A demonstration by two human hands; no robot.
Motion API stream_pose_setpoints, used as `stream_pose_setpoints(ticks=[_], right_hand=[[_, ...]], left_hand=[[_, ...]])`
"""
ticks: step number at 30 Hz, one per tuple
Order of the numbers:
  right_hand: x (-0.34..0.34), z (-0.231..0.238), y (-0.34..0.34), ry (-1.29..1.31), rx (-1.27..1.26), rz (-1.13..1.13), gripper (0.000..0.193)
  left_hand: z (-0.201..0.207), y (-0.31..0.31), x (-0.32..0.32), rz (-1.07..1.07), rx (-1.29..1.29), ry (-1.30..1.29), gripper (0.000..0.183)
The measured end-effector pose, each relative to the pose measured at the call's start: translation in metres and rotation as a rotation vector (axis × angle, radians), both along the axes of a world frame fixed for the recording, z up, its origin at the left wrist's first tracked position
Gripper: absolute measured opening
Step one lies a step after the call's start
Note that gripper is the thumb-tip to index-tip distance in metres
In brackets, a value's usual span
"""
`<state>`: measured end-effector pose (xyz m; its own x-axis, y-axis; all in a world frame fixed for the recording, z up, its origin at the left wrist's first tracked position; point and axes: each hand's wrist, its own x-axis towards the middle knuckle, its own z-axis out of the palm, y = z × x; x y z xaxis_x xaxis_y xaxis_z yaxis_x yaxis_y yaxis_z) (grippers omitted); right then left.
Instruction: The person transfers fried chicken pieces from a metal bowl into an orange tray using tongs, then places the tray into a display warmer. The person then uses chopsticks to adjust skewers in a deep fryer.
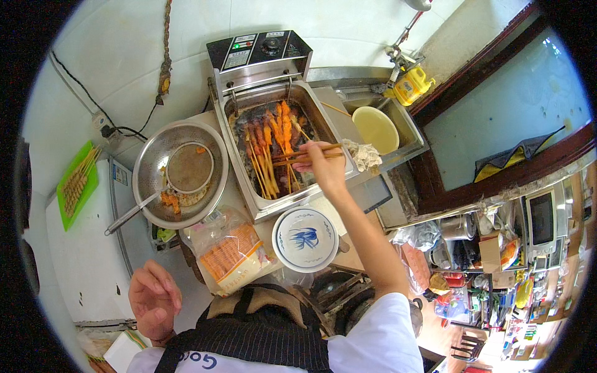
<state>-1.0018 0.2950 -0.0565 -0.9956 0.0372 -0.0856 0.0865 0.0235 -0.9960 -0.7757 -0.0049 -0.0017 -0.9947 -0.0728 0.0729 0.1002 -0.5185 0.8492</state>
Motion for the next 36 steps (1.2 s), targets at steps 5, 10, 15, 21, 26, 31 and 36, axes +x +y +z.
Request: stream_pose_setpoints(ticks=[5, 10, 15, 21, 26, 31, 36], right_hand=[[0.0, 0.016, 0.002, 0.124, 0.094, 0.004, 0.031], [-0.002, 0.013, 0.008, 0.036, 0.342, 0.028, 0.027], [0.001, 0.011, 0.0, 0.056, 0.167, -0.009, 0.027], [0.002, 0.027, 0.013, -0.085, 0.012, 0.152, 0.027], [-0.022, 0.018, 0.043, 0.092, 0.182, -0.098, 0.028], [-0.031, 0.006, 0.048, 0.01, 0.166, -0.117, 0.027], [-0.022, 0.01, 0.029, -0.214, 0.16, 0.106, 0.029]], left_hand=[[0.0, -0.003, 0.003, 0.021, -0.003, -0.006, 0.035], [-0.001, -0.004, 0.005, 0.013, 0.012, -0.017, 0.035], [-0.002, -0.005, 0.004, 0.0, 0.003, 0.005, 0.037], [0.0, -0.003, 0.004, 0.012, 0.004, -0.023, 0.037], [0.001, -0.004, 0.005, 0.008, 0.004, -0.034, 0.037], [0.0, -0.002, 0.003, 0.003, -0.006, -0.013, 0.036], [0.0, 0.001, 0.001, -0.016, 0.005, -0.014, 0.037]])
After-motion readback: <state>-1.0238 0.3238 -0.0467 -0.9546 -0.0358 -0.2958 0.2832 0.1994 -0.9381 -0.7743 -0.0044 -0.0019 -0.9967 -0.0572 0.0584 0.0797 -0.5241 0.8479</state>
